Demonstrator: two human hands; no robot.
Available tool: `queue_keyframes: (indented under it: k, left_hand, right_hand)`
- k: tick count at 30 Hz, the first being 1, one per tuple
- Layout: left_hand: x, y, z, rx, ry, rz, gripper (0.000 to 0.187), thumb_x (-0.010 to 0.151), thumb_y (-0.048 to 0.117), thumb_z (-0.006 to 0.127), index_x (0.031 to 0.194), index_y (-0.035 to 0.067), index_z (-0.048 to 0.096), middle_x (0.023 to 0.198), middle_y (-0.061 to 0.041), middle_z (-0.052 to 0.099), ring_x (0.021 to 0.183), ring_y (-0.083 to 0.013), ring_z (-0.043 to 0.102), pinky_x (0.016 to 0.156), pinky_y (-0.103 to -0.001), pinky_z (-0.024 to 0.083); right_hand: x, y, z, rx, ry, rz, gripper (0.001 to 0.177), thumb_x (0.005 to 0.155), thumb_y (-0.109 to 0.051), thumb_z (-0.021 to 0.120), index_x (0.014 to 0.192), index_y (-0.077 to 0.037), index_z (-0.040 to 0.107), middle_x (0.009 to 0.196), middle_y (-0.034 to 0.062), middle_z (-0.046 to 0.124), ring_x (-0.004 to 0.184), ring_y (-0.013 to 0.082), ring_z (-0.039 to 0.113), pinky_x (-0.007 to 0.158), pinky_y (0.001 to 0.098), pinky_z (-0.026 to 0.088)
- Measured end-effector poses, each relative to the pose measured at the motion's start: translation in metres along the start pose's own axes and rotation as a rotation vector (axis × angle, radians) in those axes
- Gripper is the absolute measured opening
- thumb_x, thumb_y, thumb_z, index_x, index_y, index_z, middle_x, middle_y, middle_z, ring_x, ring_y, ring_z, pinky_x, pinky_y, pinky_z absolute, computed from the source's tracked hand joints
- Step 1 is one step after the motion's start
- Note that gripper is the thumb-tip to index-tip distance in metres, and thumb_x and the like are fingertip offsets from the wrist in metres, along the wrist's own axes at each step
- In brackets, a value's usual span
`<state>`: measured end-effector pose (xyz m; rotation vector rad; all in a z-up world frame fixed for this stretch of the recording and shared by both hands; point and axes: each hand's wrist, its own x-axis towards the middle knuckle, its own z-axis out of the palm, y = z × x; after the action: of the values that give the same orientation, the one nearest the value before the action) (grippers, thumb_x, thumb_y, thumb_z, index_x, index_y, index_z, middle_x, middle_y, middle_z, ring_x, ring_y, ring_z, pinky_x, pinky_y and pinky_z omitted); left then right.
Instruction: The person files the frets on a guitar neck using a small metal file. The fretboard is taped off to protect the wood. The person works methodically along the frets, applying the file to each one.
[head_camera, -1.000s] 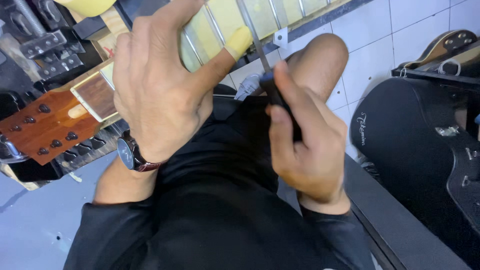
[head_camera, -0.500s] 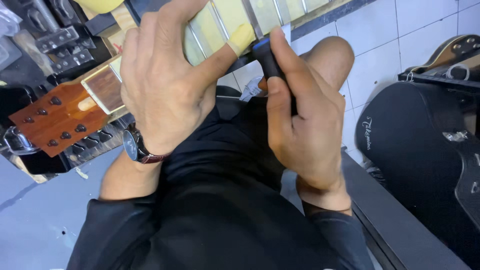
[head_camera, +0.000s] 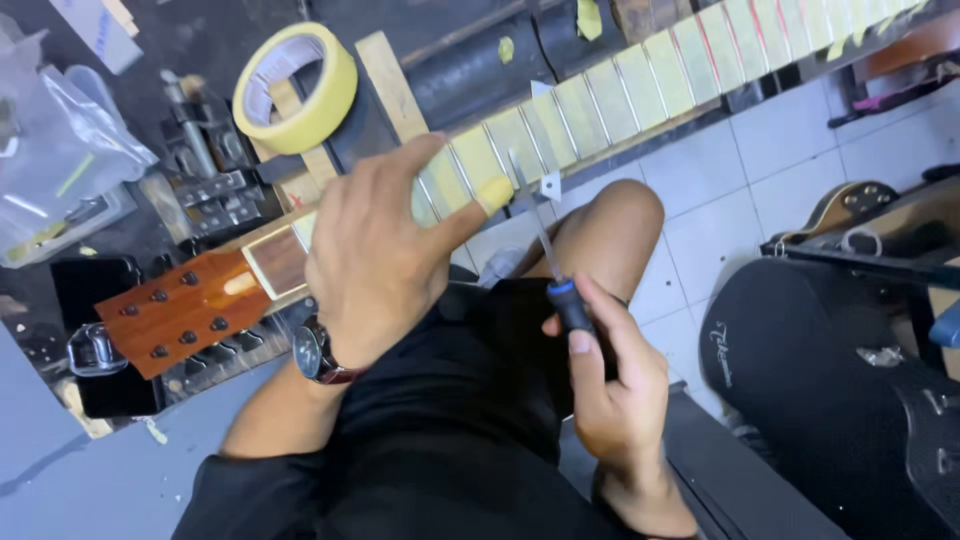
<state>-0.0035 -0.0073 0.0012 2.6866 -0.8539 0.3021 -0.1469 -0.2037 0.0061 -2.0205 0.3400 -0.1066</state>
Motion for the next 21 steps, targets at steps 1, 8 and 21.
queue_keyframes:
  k: [1,8,21]
  left_hand:
    - [0.001,0.0,0.0,0.005,0.012,-0.003,0.023,0.109,0.033,0.075,0.129,0.023,0.069,0.138,-0.018,0.069,0.102,-0.0387,0.065,0.072,-0.046,0.045]
    - [0.005,0.0,-0.002,0.065,0.086,0.063,0.048,0.087,-0.001,0.078,0.117,0.034,0.068,0.138,-0.014,0.065,0.102,-0.0349,0.065,0.069,-0.043,0.047]
    - [0.0,-0.001,-0.001,0.035,0.193,0.097,0.03,0.101,0.001,0.078,0.115,0.025,0.067,0.134,-0.016,0.068,0.099,-0.0353,0.066,0.067,-0.043,0.046]
  right_hand:
    - [-0.004,-0.002,-0.002,0.0,-0.001,-0.013,0.041,0.106,-0.012,0.052,0.144,0.001,0.062,0.104,0.0119,0.079,0.096,0.0176,0.077,0.095,0.0304,0.058]
    - [0.03,-0.013,0.007,-0.14,-0.025,-0.196,0.04,0.107,-0.009,0.056,0.145,0.0,0.063,0.116,0.0149,0.079,0.099,0.0212,0.078,0.095,0.0324,0.06]
    - [-0.002,-0.008,0.001,-0.073,0.109,-0.137,0.041,0.108,-0.013,0.054,0.145,0.004,0.059,0.125,0.0229,0.075,0.106,0.0263,0.079,0.093,0.0322,0.063]
